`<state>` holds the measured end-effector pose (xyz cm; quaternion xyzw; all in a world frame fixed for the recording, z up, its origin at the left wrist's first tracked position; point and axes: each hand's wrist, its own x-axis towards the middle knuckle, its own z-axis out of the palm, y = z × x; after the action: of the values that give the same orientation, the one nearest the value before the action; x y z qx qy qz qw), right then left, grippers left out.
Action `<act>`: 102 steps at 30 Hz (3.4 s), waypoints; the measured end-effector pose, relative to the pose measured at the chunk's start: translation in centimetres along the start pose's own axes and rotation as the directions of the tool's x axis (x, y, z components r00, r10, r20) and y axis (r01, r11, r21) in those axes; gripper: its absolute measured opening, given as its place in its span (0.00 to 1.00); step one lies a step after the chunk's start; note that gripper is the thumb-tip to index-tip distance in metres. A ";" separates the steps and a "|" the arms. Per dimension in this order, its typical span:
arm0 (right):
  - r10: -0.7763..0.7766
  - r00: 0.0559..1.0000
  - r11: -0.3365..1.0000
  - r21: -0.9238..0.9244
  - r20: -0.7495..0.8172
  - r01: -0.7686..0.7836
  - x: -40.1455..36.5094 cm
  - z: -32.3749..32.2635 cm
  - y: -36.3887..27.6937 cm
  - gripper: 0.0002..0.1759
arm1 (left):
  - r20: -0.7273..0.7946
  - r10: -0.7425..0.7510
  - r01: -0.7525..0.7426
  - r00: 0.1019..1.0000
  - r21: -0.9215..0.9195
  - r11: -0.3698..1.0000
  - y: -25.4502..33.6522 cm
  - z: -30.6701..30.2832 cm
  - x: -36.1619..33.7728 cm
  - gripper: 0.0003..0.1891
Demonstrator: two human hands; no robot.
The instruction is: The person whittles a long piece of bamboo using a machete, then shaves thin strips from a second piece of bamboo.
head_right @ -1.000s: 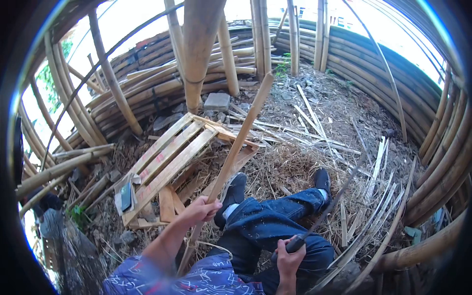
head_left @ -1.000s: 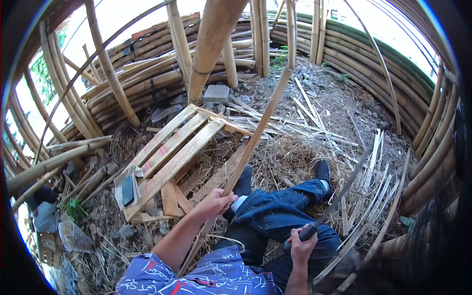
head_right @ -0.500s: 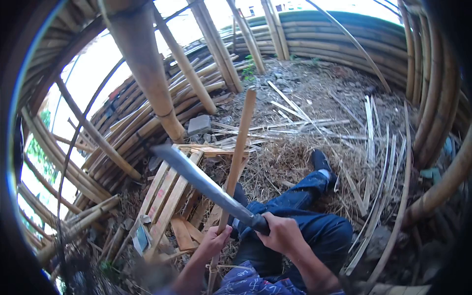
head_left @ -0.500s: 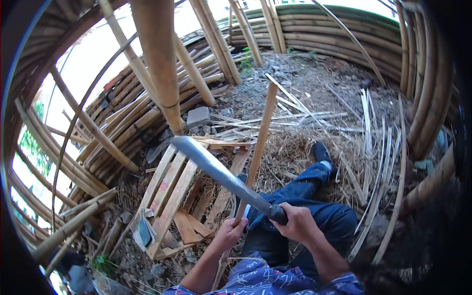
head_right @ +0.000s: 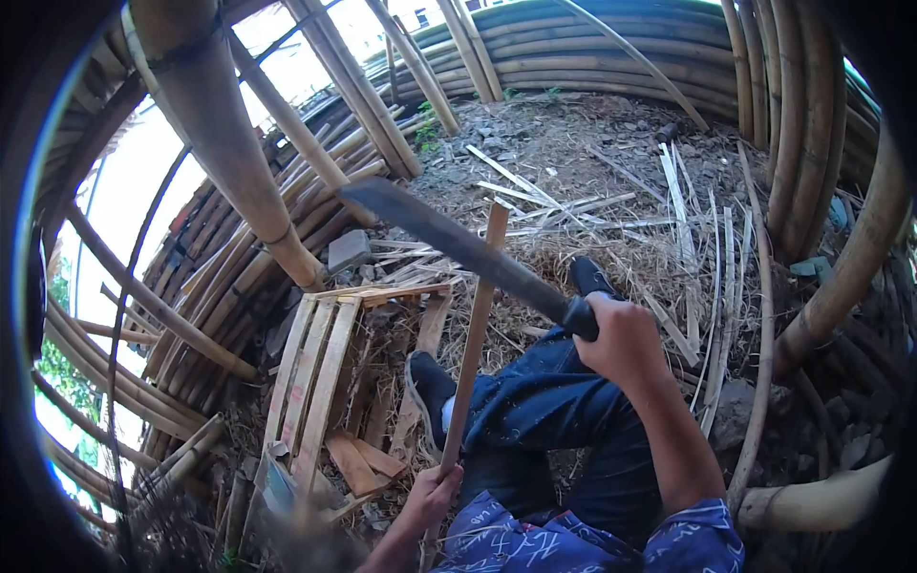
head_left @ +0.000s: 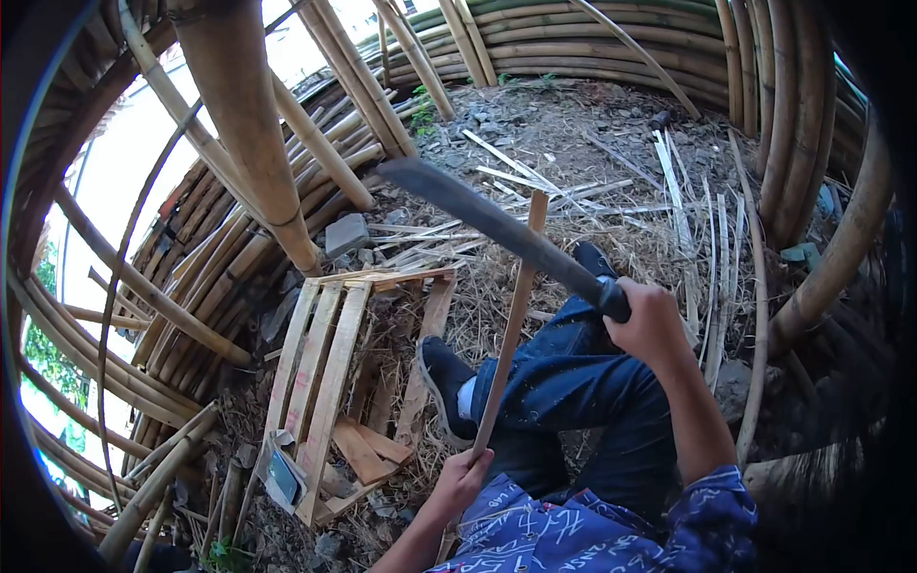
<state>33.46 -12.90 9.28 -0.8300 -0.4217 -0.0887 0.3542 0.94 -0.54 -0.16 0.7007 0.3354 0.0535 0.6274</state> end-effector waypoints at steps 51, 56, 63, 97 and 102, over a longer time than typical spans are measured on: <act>0.030 0.998 0.999 -0.025 -0.060 -0.032 -1.7 -1.4 1.9 0.12 | -0.116 0.038 -0.003 0.993 0.288 0.958 1.6 -0.5 -1.8 0.18; -0.098 0.994 0.995 -0.009 0.040 0.098 -3.4 -0.4 0.0 0.10 | -0.128 0.070 -0.029 0.989 0.299 0.954 1.7 -0.4 -1.6 0.18; -0.128 0.989 0.990 -0.045 0.071 0.131 -1.8 0.0 0.7 0.12 | -0.182 0.132 -0.058 0.975 0.364 0.930 2.0 -0.9 -2.1 0.20; -0.163 0.987 0.987 0.009 -0.003 0.163 -3.2 0.6 2.1 0.09 | 0.171 -0.081 0.096 0.982 -0.081 0.992 0.0 -0.9 -2.2 0.17; 0.103 0.992 0.994 0.046 -0.073 -0.100 -1.8 0.7 3.9 0.11 | 0.090 -0.047 0.037 0.995 0.110 0.993 -0.3 -1.5 -1.9 0.17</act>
<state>35.26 -15.11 5.96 -0.8388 -0.3671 -0.0928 0.3912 -1.40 -0.35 0.55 0.7281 0.3229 -0.0105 0.6046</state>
